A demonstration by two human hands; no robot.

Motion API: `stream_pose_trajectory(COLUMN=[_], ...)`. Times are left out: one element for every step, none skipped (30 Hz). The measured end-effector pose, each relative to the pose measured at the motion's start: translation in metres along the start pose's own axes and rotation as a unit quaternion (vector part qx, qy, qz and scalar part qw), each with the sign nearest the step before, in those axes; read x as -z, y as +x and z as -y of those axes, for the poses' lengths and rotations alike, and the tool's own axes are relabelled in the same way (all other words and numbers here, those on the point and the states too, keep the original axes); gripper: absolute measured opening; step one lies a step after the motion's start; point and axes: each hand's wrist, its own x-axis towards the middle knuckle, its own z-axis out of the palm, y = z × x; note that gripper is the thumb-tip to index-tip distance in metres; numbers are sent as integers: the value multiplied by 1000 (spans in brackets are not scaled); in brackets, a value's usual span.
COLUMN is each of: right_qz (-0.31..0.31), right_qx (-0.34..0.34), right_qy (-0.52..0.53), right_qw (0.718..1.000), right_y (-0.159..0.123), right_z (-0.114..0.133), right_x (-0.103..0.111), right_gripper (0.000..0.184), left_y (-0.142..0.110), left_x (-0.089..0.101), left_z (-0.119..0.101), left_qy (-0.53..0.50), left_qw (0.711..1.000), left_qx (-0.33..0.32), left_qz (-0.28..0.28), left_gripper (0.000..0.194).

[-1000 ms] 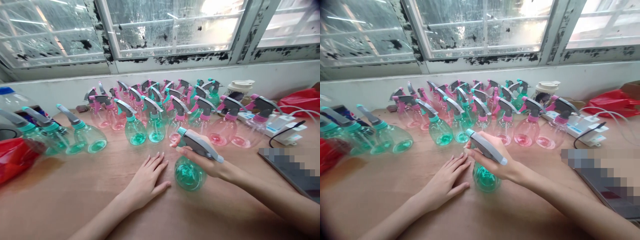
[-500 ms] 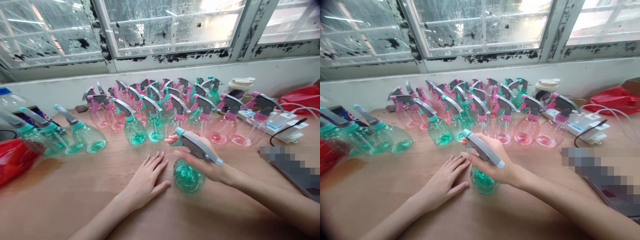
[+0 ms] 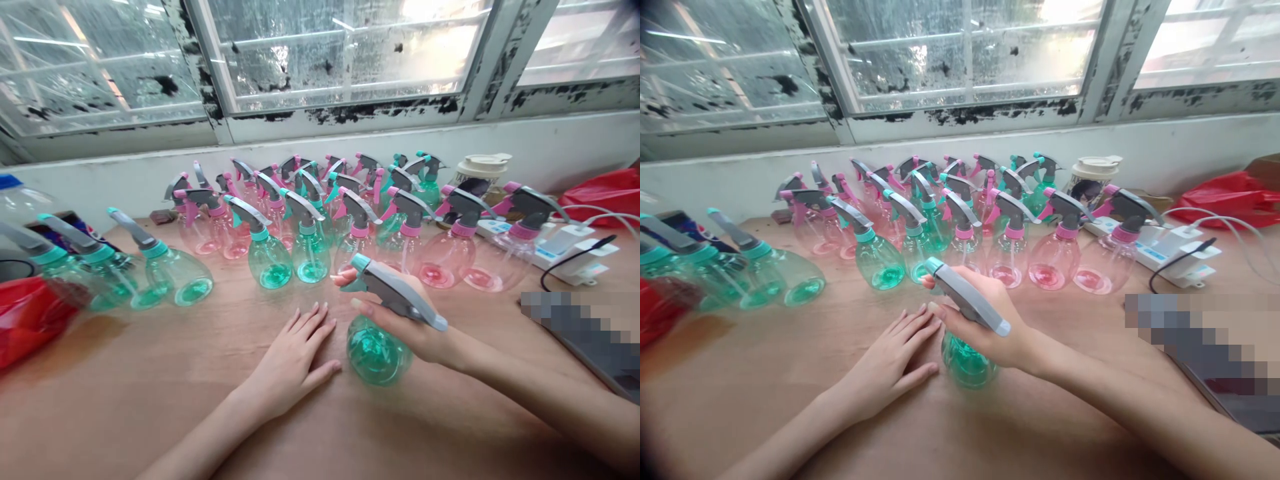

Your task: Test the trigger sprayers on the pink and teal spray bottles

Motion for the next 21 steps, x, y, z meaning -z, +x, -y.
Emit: stream_pose_trajectory(right_qz=[2,4,5,5,6,6,7,7,7,8,8,8,8,8,9,11,13,14,16,17,20], right_qx=[-4,-10,-15,-19,-22,-24,-27,-29,-31,-32,-32,-31,-30,-28,-27,-25,-24,-23,-23,-23,-24], right_qy=[1,2,4,6,7,7,9,10,12,14,15,16,15,13,10,6,-1,-8,-15,-20,-22], right_qw=[1000,1000,1000,1000,1000,1000,1000,1000,999,999,999,999,999,999,1000,1000,1000,1000,1000,999,999], right_y=[0,0,-1,-1,-1,-1,-1,-1,-1,-1,-1,-1,-1,0,0,1,1,2,2,3,3], right_z=[0,0,1,1,1,2,2,2,2,1,1,1,1,1,2,2,3,4,4,5,5], right_x=[0,0,0,0,0,1,1,1,1,1,0,0,0,0,0,0,1,1,1,2,2], right_gripper=[24,24,24,23,23,23,24,24,24,23,23,22,22,21,21,20,19,18,18,16,15], left_y=[0,0,0,0,0,-1,-1,-1,-1,-1,-1,-1,-1,-1,-1,-1,-1,-1,-1,-1,-1], left_x=[0,0,0,0,0,0,0,0,0,0,0,0,0,-1,-1,-1,-1,-1,-1,-1,0], left_z=[0,0,0,0,-1,-1,-1,-1,-1,-1,-1,-1,0,0,0,0,0,0,0,-1,-1], left_qy=[2,3,4,4,2,1,-1,-3,-4,-6,-8,-11,-14,-16,-17,-17,-16,-14,-12,-10,-7], left_qw=[1000,1000,1000,1000,1000,1000,1000,1000,1000,1000,1000,1000,1000,1000,1000,1000,1000,1000,1000,1000,1000], left_qx=[0,0,0,1,1,1,1,1,1,1,2,2,1,0,-1,-1,-2,-1,-1,0,0], left_qz=[1,1,2,3,4,4,4,4,3,2,1,-2,-5,-8,-10,-12,-12,-12,-12,-11,-10], left_gripper=[61,61,61,61,61,61,62,62,61,61,61,61,61,60,60,60,59,59,59,59,60])
